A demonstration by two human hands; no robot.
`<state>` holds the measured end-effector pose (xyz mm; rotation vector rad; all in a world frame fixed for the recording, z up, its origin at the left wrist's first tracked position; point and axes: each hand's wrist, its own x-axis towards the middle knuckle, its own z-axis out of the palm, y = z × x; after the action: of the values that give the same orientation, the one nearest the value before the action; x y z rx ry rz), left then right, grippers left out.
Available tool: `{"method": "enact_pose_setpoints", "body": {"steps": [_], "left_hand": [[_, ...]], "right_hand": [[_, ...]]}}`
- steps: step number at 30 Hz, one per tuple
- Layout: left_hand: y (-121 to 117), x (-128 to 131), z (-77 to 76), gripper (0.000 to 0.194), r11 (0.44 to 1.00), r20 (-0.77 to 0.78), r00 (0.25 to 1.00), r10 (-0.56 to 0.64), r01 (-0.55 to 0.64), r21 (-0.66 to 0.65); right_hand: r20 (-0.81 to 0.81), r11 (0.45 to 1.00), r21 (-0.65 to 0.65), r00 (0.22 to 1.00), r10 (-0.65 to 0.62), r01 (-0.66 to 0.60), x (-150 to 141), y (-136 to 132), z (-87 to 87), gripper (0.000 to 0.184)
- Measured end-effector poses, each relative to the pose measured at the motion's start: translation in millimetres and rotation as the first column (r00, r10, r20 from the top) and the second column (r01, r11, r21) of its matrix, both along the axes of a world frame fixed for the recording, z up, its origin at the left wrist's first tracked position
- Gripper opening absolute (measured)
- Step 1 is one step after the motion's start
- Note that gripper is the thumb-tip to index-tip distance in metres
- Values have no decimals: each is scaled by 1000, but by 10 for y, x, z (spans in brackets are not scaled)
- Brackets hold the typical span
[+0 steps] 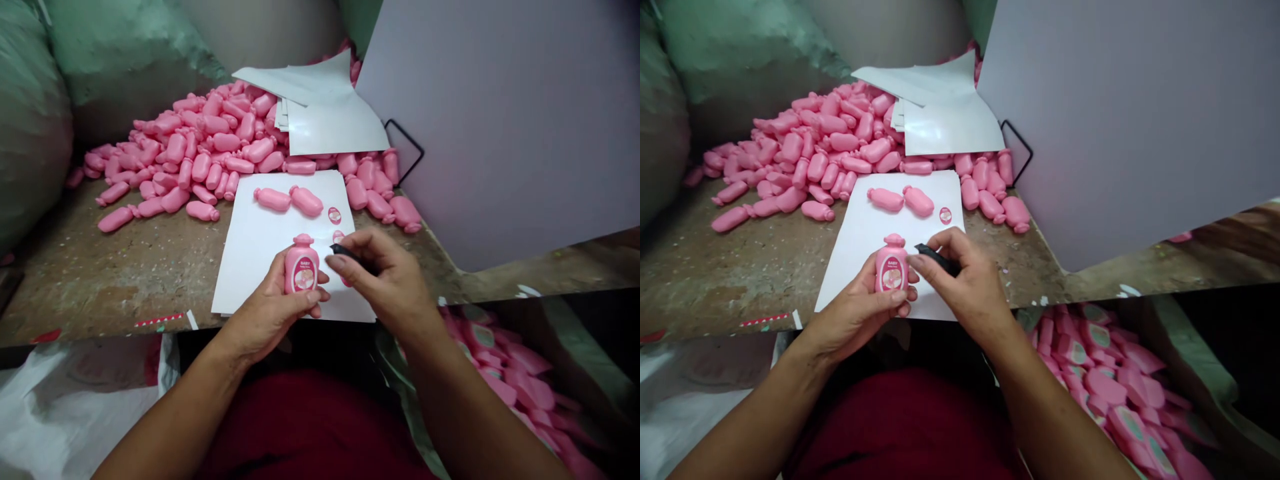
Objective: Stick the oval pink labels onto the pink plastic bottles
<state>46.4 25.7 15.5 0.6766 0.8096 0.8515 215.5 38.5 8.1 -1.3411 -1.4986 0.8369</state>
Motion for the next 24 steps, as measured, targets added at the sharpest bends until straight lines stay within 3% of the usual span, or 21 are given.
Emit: {"method": "enact_pose_setpoints", "body": {"steps": [4, 8, 10, 12, 15, 17, 19, 22, 24], "left_hand": [[-27, -40, -12, 87, 998, 30, 998, -53, 53, -25], [-34, -98, -59, 90, 990, 81, 991, -110, 117, -85], [-47, -184, -70, 81, 987, 85, 990, -114, 123, -107], [-92, -387, -54, 66, 991, 7, 996, -89, 89, -100], [-305, -997, 37, 49, 999, -333, 942, -32, 20, -39], [-561, -1546, 126, 42, 1000, -641, 767, 0, 1, 2], [-827, -2081, 193, 42, 999, -869, 494, 35, 7, 44], [-966, -2582, 203, 46, 989, -992, 43, 120, 80, 124], [-770, -2592, 182, 47, 969, -964, -161, 214, 157, 189]], "right_hand": [[-224, 973, -142, 963, 149, -183, -115, 54, -22, 33], [-333, 966, -137, 929, 162, -218, -146, 143, -87, 25], [-331, 974, -127, 934, 135, -186, -126, 163, -121, 22], [-298, 980, -133, 949, 103, -149, -87, 157, -146, 22], [-207, 984, -163, 978, 32, -66, 13, 140, -167, 25], [-154, 984, -179, 987, -44, 16, 96, 148, -181, 28], [-96, 982, -178, 992, -82, 64, 169, 164, -200, 28], [-37, 982, -163, 994, -105, 97, 220, 183, -239, 28], [-27, 983, -142, 993, -119, 114, 222, 190, -272, 28]]}}
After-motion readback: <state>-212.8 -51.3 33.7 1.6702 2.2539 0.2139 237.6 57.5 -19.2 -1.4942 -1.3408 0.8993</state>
